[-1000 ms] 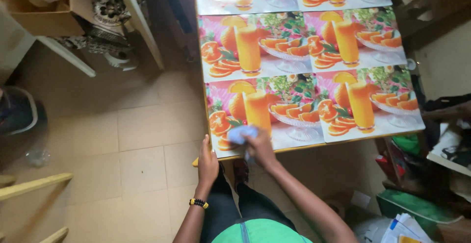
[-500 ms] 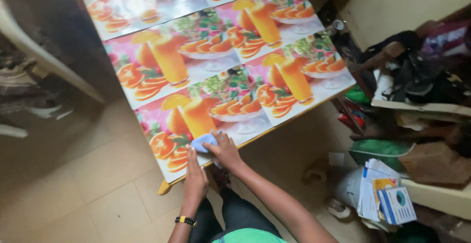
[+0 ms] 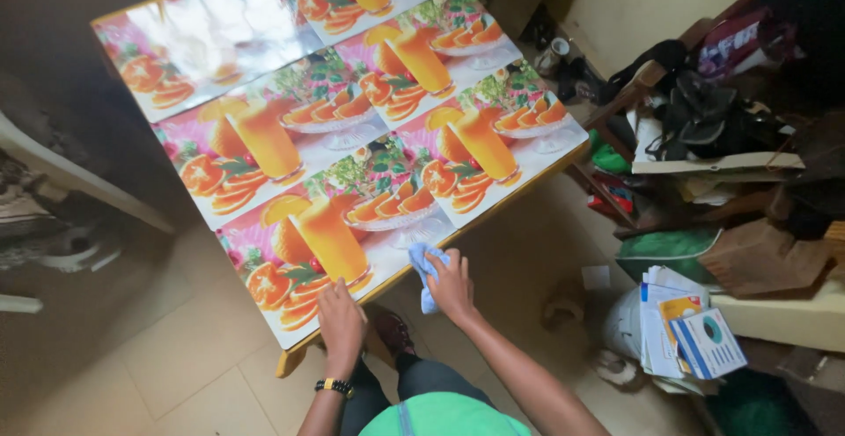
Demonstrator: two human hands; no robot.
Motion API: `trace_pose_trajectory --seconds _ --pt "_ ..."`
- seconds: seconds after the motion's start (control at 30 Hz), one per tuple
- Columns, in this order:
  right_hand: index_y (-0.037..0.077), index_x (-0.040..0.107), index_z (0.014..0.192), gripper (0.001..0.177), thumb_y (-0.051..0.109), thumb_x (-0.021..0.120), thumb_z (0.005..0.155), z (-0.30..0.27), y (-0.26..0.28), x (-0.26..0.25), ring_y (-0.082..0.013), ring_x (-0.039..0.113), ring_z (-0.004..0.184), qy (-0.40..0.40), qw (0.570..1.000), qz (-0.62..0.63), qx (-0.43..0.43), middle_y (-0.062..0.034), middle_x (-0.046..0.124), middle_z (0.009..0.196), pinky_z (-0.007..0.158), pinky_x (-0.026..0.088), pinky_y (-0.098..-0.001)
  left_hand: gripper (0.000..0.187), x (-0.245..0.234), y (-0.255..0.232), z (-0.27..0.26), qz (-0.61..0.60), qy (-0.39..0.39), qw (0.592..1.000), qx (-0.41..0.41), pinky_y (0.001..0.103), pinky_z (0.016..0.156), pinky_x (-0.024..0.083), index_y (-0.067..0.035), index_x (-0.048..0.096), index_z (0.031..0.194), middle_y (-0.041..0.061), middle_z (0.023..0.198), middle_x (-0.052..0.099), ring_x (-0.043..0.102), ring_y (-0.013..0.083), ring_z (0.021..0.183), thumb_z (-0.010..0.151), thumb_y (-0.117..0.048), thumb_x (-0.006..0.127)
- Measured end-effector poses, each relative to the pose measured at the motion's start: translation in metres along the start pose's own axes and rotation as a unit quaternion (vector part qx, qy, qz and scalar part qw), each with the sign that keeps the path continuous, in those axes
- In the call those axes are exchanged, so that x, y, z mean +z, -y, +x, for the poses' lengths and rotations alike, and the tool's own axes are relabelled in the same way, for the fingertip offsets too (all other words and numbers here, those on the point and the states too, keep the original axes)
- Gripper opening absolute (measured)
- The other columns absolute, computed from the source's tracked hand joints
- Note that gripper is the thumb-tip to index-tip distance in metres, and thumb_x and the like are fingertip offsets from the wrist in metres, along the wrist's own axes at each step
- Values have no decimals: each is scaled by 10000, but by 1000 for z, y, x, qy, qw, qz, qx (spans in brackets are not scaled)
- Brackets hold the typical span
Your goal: The person wipes the table surface using a cloth.
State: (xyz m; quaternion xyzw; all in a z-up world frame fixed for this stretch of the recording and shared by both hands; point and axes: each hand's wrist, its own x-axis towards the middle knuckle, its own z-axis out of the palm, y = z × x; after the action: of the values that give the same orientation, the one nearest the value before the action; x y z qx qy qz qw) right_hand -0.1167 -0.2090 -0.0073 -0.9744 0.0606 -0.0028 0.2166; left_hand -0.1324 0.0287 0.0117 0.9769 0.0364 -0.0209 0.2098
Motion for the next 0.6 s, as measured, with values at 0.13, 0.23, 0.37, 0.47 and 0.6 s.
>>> trace_pose_trajectory --seconds 0.13,0.23,0.37,0.47,0.6 --pt "174 725 1244 422 180 754 823 25 -9 22 -303 642 1035 -68 978 197 -21 -146 620 1119 912 535 -405 480 -9 -18 21 -167 -17 986 -23 469 1085 432 1 511 1407 239 1326 580 529 410 1268 943 -105 564" --pt "85 695 1273 419 178 741 867 50 11 32 -224 654 1025 -35 925 378 -14 -118 678 1126 915 521 -352 436 -18 -20 35 -421 7 901 -101 396 1048 507 -36 530 1384 178 1344 645 639 289 1250 973 -182 535" --pt "33 664 1348 442 188 703 936 69 62 30 -170 588 975 94 822 556 78 -95 689 1138 865 488 -329 462 -40 -3 37 -529 -45 844 -80 381 1090 452 -59 512 1438 146 1403 628 578 232 1335 995 -190 509" --pt "15 635 1358 459 188 697 937 71 101 28 -145 612 1049 114 823 556 3 -82 697 1192 916 497 -300 513 -61 17 47 -529 -102 840 -62 378 1105 410 -61 463 1478 109 1455 574 518 225 1371 980 -167 523" --pt "78 573 1401 523 183 674 898 68 153 38 -136 663 1068 172 761 618 97 -49 703 1215 927 521 -295 452 -71 61 66 -573 -94 810 -80 365 1113 410 -73 540 1443 77 1456 582 532 211 1356 1001 -167 515"
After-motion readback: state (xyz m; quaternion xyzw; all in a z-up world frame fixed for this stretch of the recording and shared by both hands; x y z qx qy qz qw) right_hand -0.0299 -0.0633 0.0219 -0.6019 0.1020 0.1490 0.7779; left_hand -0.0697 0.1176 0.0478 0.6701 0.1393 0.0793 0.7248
